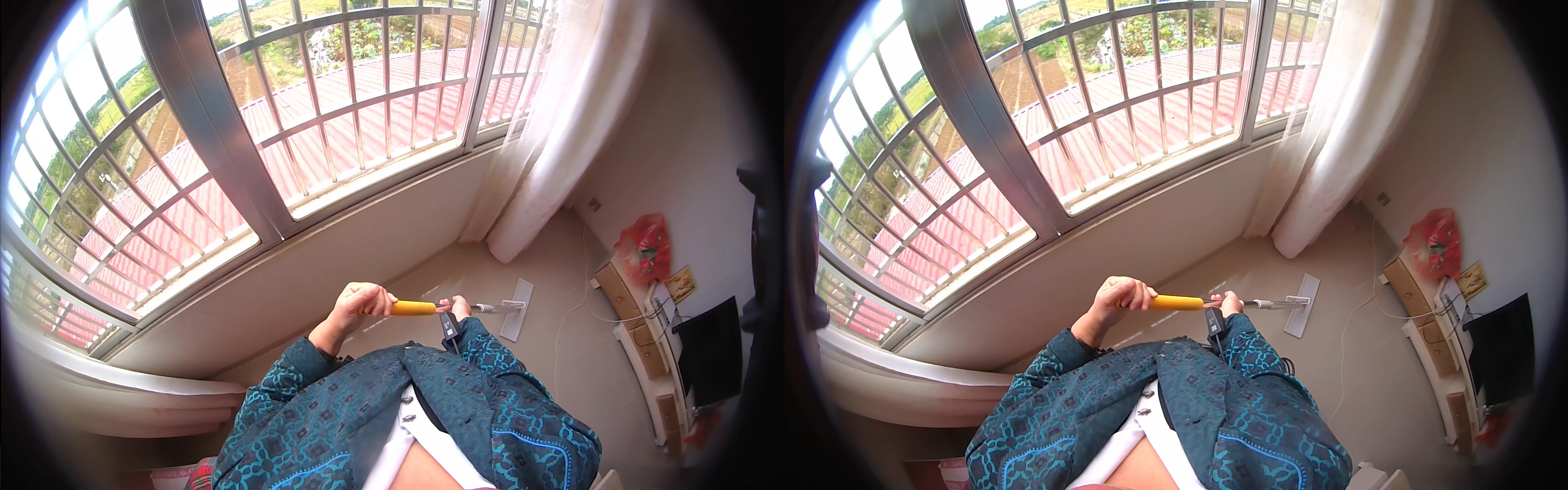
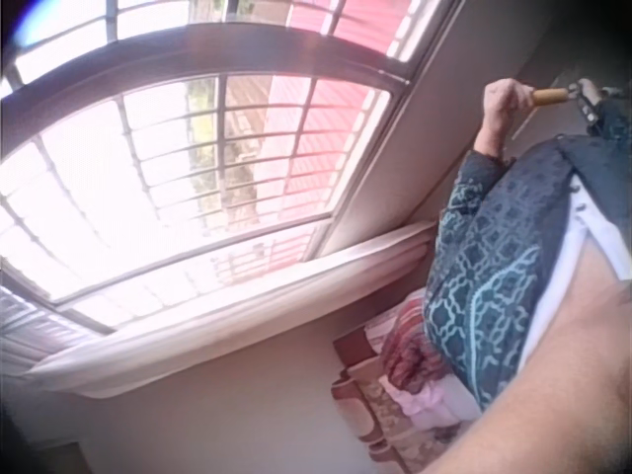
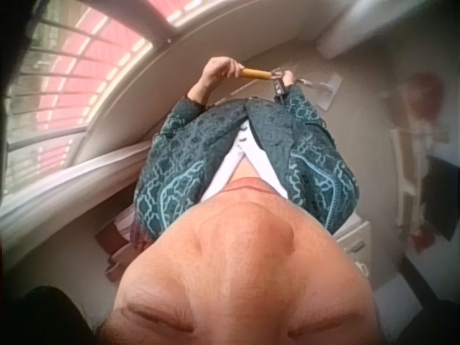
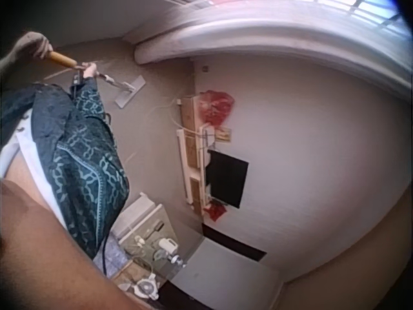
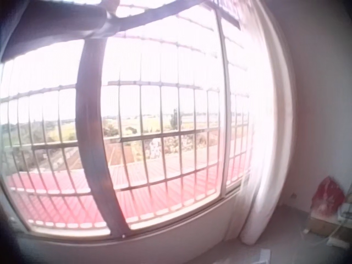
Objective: The person assembles a mop by connecting a yellow handle to a mop head. They then extend the telescopic handle to its full length and hold the assembled mop upright in the room.
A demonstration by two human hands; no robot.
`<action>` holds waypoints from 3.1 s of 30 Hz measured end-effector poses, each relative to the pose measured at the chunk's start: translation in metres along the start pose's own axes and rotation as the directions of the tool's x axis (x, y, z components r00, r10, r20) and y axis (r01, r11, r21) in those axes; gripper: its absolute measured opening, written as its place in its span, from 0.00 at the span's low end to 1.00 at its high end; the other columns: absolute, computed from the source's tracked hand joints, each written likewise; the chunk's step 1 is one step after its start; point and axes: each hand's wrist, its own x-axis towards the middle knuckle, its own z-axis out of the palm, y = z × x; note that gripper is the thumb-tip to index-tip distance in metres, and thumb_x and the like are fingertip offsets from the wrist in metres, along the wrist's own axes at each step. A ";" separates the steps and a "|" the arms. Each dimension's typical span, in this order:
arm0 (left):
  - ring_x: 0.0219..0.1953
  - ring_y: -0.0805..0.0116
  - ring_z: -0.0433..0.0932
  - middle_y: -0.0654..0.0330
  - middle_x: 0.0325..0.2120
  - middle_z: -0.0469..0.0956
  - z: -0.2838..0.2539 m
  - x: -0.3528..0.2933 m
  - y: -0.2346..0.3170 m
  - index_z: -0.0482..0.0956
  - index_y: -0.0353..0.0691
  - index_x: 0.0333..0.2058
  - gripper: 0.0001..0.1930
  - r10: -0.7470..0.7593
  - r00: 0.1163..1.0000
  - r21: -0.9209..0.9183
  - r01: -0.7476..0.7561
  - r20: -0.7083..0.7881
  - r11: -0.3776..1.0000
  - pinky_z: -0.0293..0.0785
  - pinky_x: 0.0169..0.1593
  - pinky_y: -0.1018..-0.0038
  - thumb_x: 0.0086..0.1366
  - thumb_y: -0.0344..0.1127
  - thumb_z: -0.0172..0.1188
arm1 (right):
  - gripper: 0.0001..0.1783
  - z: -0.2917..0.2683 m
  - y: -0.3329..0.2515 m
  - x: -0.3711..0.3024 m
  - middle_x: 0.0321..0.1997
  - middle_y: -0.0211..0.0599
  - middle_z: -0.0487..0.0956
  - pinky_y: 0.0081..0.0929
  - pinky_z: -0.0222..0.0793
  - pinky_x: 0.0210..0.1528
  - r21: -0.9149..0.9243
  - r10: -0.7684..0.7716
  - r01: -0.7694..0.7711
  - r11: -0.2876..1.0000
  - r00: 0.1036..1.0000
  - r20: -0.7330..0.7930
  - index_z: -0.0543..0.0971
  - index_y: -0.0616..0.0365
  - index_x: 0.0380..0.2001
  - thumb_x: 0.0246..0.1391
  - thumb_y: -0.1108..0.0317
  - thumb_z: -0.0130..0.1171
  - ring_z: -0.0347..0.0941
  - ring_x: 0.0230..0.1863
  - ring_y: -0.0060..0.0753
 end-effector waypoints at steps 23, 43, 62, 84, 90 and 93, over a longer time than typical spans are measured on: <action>0.20 0.65 0.69 0.65 0.08 0.63 -0.028 -0.033 0.052 0.60 0.45 0.10 0.33 -0.007 0.999 -0.081 0.003 -0.048 0.997 0.68 0.45 0.66 0.70 0.56 0.24 | 0.28 -0.011 0.045 0.007 0.26 0.47 0.78 0.33 0.74 0.27 -0.364 0.065 -0.002 0.932 0.985 0.160 0.72 0.65 0.35 0.64 0.49 0.35 0.75 0.25 0.40; 0.14 0.69 0.65 0.67 0.07 0.62 -0.026 -0.061 0.126 0.66 0.45 0.13 0.27 0.170 0.985 0.060 -0.169 -0.014 0.984 0.70 0.38 0.66 0.69 0.48 0.30 | 0.15 0.011 0.076 0.028 0.26 0.46 0.76 0.36 0.70 0.21 -0.583 0.288 -0.109 0.805 0.931 0.225 0.70 0.66 0.35 0.52 0.62 0.48 0.74 0.21 0.40; 0.38 0.62 0.77 0.60 0.19 0.74 0.033 0.024 -0.018 0.73 0.39 0.21 0.22 -0.108 0.991 0.093 0.100 0.076 0.991 0.56 0.64 0.59 0.69 0.45 0.41 | 0.20 -0.029 -0.047 0.049 0.31 0.47 0.75 0.44 0.76 0.32 -0.062 0.009 -0.003 0.998 0.995 0.099 0.66 0.65 0.43 0.53 0.60 0.49 0.75 0.27 0.45; 0.13 0.68 0.65 0.66 0.06 0.61 -0.020 -0.089 0.134 0.64 0.43 0.12 0.37 0.188 0.938 0.072 -0.174 -0.292 0.982 0.68 0.35 0.68 0.69 0.61 0.19 | 0.25 0.030 0.090 0.007 0.47 0.57 0.72 0.36 0.74 0.46 -0.560 0.444 -0.234 0.795 0.853 0.273 0.64 0.72 0.48 0.61 0.58 0.46 0.73 0.43 0.45; 0.12 0.71 0.63 0.66 0.06 0.62 -0.017 -0.124 0.195 0.65 0.44 0.12 0.38 0.313 0.918 0.192 -0.270 -0.245 0.944 0.68 0.32 0.69 0.69 0.63 0.20 | 0.20 0.053 0.127 -0.018 0.46 0.54 0.73 0.37 0.72 0.50 -0.721 0.547 -0.128 0.681 0.744 0.385 0.67 0.71 0.46 0.60 0.63 0.49 0.73 0.46 0.44; 0.11 0.72 0.63 0.67 0.06 0.62 -0.017 -0.129 0.202 0.66 0.43 0.13 0.35 0.338 0.925 0.281 -0.282 -0.173 0.917 0.68 0.32 0.69 0.70 0.59 0.23 | 0.17 0.061 0.139 -0.021 0.44 0.50 0.75 0.34 0.74 0.45 -0.717 0.570 -0.152 0.680 0.724 0.387 0.70 0.68 0.44 0.59 0.64 0.51 0.74 0.43 0.42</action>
